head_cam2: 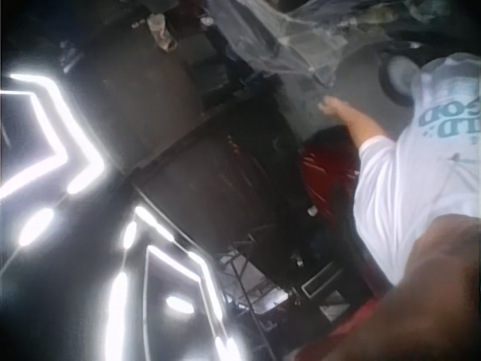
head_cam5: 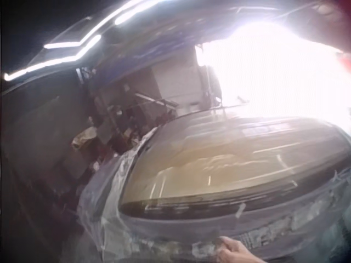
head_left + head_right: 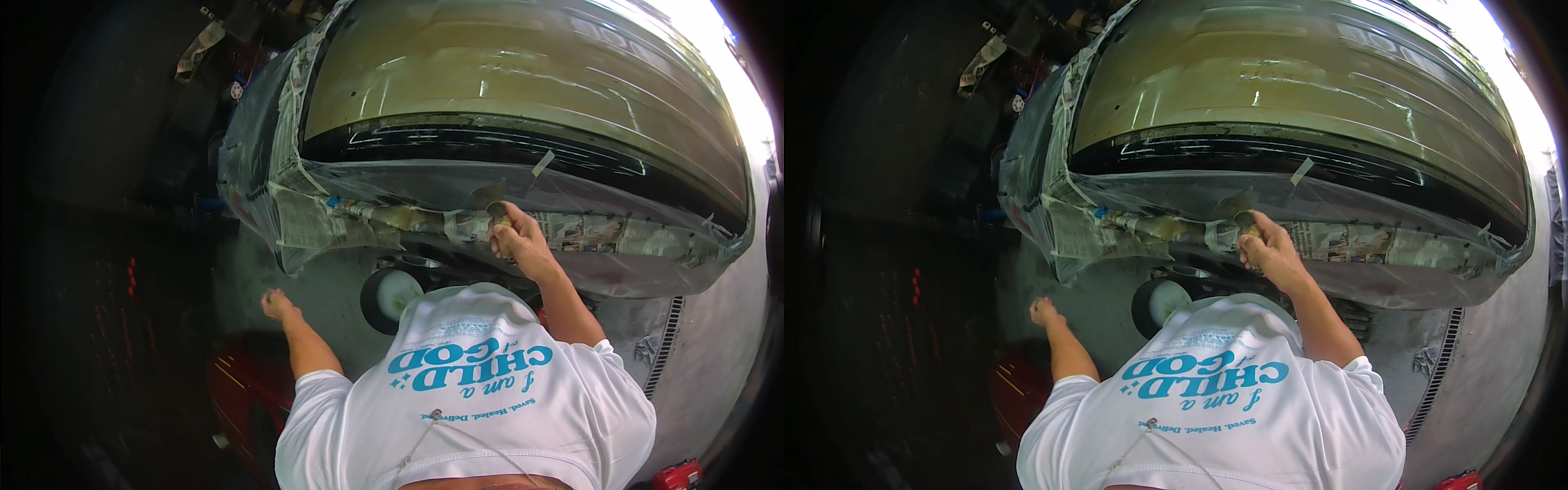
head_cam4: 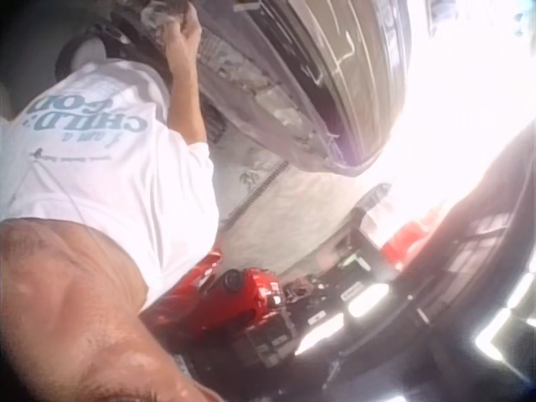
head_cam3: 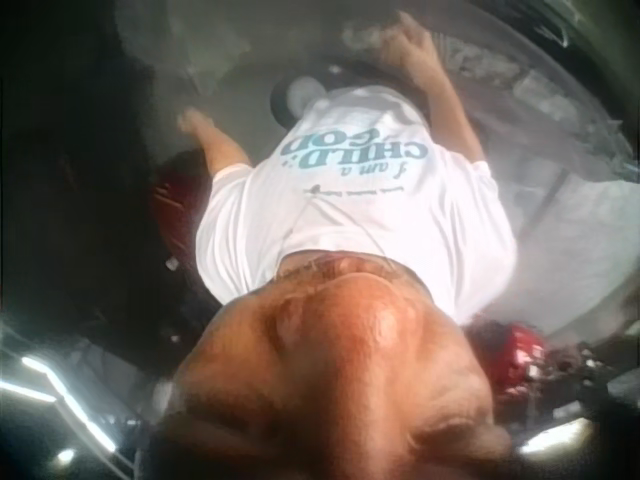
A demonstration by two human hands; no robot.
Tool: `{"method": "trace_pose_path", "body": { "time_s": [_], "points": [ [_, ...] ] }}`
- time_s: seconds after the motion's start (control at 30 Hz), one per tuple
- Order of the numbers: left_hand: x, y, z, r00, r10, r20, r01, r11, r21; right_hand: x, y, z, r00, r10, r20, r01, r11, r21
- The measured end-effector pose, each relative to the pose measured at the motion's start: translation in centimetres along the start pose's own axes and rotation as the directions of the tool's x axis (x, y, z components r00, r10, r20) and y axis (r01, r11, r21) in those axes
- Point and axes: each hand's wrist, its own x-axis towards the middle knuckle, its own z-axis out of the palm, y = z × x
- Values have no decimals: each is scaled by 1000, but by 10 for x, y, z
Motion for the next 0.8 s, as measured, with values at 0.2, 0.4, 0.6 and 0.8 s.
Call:
{"method": "trace_pose_path", "body": {
  "time_s": [0.2,0.4,0.6,0.8],
  "points": [
    [-41,12,14,998,-58,15,52,967,250,11,0,-7,989,-96,-115,110,987,120],
    [-65,19,158,852,343,394,-408,908,91,11,-1,24,966,-93,-240,139,973,182],
    [-139,81,324,449,707,546,-630,684,-367,12,-18,35,879,-291,-378,129,907,-400],
    [-214,96,376,303,605,737,-756,623,-201,60,-60,34,782,-543,-305,25,517,-856]
  ]
}}
